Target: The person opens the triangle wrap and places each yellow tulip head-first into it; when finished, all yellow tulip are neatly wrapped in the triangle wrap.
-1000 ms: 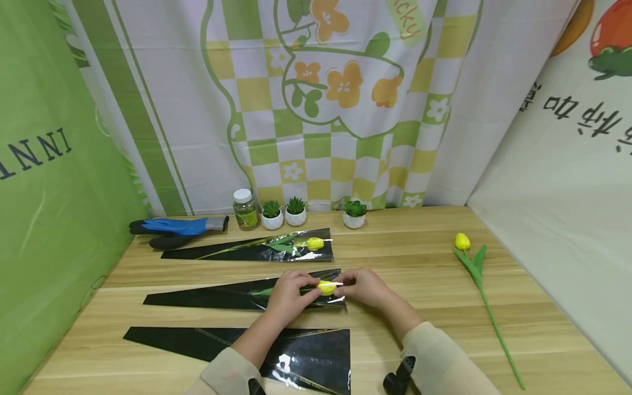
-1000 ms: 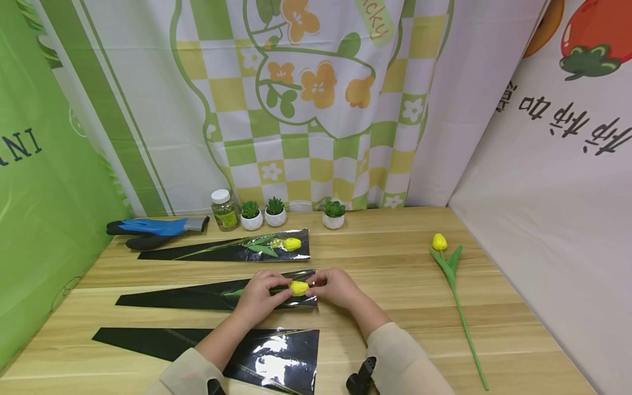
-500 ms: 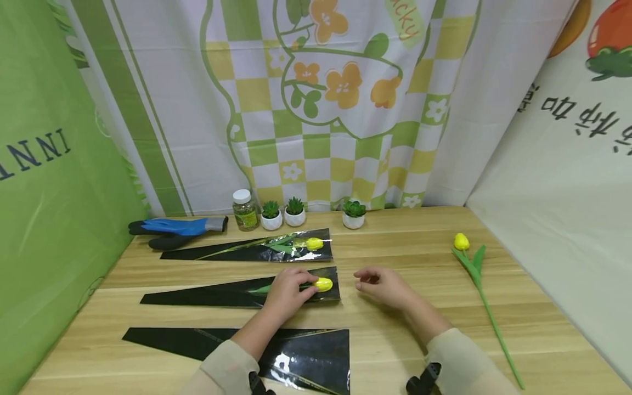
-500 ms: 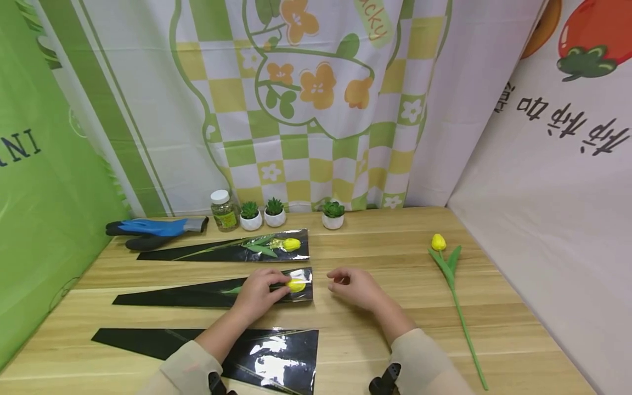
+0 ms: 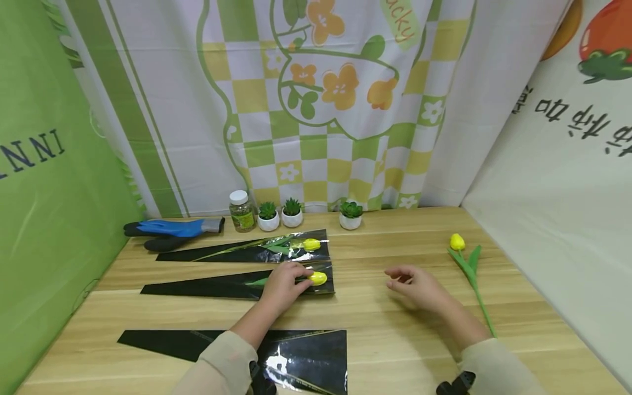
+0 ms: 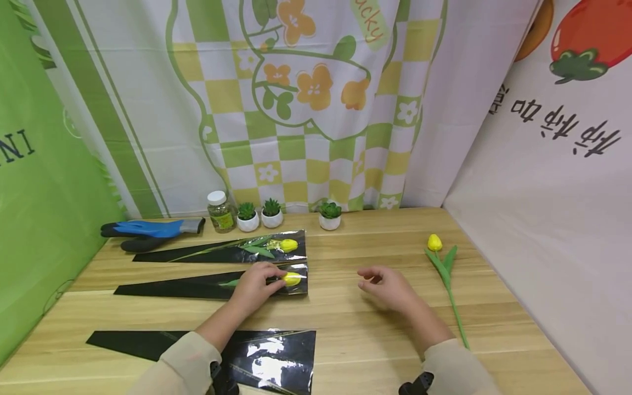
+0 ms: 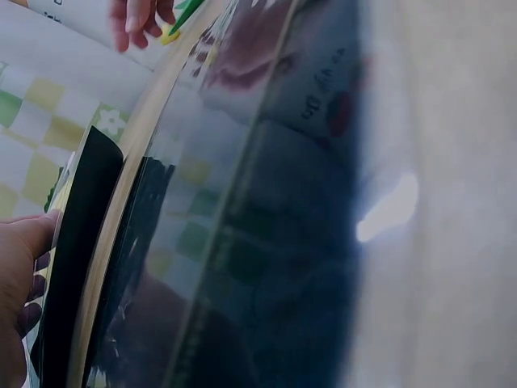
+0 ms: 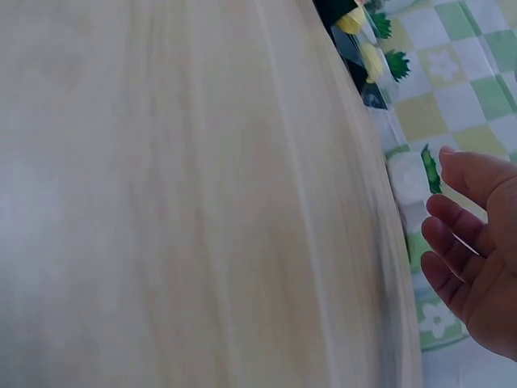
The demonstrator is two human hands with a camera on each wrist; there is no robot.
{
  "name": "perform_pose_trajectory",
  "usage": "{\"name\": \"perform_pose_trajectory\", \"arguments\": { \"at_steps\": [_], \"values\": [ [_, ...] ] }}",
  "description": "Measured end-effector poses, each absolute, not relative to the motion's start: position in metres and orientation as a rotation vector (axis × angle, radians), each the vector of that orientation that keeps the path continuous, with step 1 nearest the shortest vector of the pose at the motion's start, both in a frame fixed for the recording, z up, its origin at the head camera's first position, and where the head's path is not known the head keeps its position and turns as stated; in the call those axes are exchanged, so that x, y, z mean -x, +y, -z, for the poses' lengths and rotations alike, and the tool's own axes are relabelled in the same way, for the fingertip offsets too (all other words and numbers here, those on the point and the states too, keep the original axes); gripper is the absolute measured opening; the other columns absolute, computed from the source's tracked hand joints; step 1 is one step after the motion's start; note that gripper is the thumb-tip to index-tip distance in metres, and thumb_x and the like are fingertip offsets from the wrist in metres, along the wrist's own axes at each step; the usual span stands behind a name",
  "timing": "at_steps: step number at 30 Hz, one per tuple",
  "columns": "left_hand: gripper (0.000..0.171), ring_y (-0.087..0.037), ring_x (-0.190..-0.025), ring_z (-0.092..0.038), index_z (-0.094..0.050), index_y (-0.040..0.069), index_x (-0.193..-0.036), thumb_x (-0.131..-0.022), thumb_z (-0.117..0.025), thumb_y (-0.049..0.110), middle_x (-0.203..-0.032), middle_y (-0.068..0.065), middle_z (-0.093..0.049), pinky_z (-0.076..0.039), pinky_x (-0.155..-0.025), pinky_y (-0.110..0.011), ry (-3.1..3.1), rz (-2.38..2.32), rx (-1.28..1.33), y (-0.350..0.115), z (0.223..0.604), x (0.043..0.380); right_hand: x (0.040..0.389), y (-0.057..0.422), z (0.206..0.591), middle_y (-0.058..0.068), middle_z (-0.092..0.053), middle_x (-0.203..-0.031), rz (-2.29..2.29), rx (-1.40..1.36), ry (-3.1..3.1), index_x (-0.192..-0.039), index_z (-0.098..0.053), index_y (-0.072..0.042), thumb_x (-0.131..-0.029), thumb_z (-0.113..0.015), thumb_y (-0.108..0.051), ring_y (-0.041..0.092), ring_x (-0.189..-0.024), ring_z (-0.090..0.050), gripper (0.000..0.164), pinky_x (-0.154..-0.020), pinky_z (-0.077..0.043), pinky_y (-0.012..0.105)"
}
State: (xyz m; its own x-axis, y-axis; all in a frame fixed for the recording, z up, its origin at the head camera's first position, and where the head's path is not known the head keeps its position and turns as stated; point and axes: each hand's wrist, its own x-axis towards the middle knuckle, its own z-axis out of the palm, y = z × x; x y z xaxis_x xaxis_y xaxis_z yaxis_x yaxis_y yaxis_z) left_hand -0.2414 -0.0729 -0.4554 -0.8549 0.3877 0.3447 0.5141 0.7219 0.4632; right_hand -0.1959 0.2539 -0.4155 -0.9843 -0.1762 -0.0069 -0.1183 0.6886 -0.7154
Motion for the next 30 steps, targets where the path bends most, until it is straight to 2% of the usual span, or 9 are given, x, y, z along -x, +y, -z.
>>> {"name": "perform_pose_trajectory", "arguments": {
  "at_steps": [9,13,17,19,22,26,30],
  "values": [
    [0.022,-0.025,-0.104,-0.063,-0.077,0.014,-0.105,-0.085,-0.076,0.025,-0.103,-0.003,-0.072,-0.050,-0.095,-0.042,-2.713,0.867,0.679,-0.073,0.454,0.244,0.175,0.303,0.406,0.014,-0.068,-0.117,1.076,0.217,2.922,-0.126,-0.063,-0.002,-0.096,-0.064,-0.028,0.019,-0.097,-0.059,0.040,-0.072,-0.050,0.026],
    [0.023,-0.025,-0.107,-0.063,-0.076,0.015,-0.107,-0.086,-0.075,0.024,-0.105,-0.003,-0.072,-0.050,-0.097,-0.042,-2.723,0.881,0.659,-0.072,0.454,0.244,0.164,0.330,0.405,0.014,-0.069,-0.114,0.990,0.172,2.992,-0.125,-0.063,-0.002,-0.096,-0.064,-0.029,0.016,-0.094,-0.060,0.041,-0.068,-0.049,0.024],
    [0.025,-0.026,-0.110,-0.062,-0.075,0.015,-0.110,-0.087,-0.074,0.024,-0.108,-0.004,-0.071,-0.049,-0.099,-0.044,-2.741,0.888,0.659,-0.073,0.452,0.243,0.155,0.357,0.405,0.017,-0.069,-0.111,0.905,0.107,3.043,-0.125,-0.062,0.001,-0.096,-0.064,-0.029,0.014,-0.091,-0.060,0.042,-0.068,-0.048,0.027],
    [0.026,-0.027,-0.111,-0.062,-0.074,0.014,-0.112,-0.088,-0.073,0.025,-0.110,-0.005,-0.071,-0.048,-0.100,-0.046,-2.744,0.896,0.665,-0.074,0.452,0.241,0.150,0.369,0.406,0.020,-0.068,-0.112,0.881,0.070,3.044,-0.126,-0.061,0.003,-0.096,-0.063,-0.029,0.017,-0.093,-0.061,0.044,-0.069,-0.049,0.029],
    [0.027,-0.028,-0.114,-0.061,-0.073,0.013,-0.113,-0.089,-0.072,0.025,-0.112,-0.006,-0.070,-0.044,-0.106,-0.047,-2.744,0.907,0.668,-0.074,0.451,0.240,0.145,0.386,0.409,0.024,-0.066,-0.113,0.867,0.037,3.029,-0.127,-0.058,0.007,-0.096,-0.062,-0.028,0.016,-0.091,-0.060,0.046,-0.068,-0.049,0.027],
    [0.029,-0.029,-0.116,-0.061,-0.072,0.013,-0.115,-0.089,-0.072,0.025,-0.113,-0.006,-0.069,-0.043,-0.107,-0.048,-2.718,0.919,0.670,-0.075,0.451,0.236,0.139,0.403,0.417,0.021,-0.065,-0.109,0.830,-0.005,3.008,-0.127,-0.056,0.008,-0.096,-0.064,-0.030,0.011,-0.087,-0.058,0.050,-0.067,-0.048,0.023],
    [0.028,-0.029,-0.115,-0.060,-0.073,0.013,-0.114,-0.088,-0.073,0.024,-0.114,-0.005,-0.069,-0.046,-0.102,-0.048,-2.689,0.938,0.692,-0.077,0.449,0.227,0.135,0.412,0.421,0.015,-0.066,-0.105,0.787,-0.055,2.963,-0.128,-0.055,0.009,-0.095,-0.064,-0.036,0.018,-0.091,-0.060,0.057,-0.070,-0.050,0.029]
  ]
}}
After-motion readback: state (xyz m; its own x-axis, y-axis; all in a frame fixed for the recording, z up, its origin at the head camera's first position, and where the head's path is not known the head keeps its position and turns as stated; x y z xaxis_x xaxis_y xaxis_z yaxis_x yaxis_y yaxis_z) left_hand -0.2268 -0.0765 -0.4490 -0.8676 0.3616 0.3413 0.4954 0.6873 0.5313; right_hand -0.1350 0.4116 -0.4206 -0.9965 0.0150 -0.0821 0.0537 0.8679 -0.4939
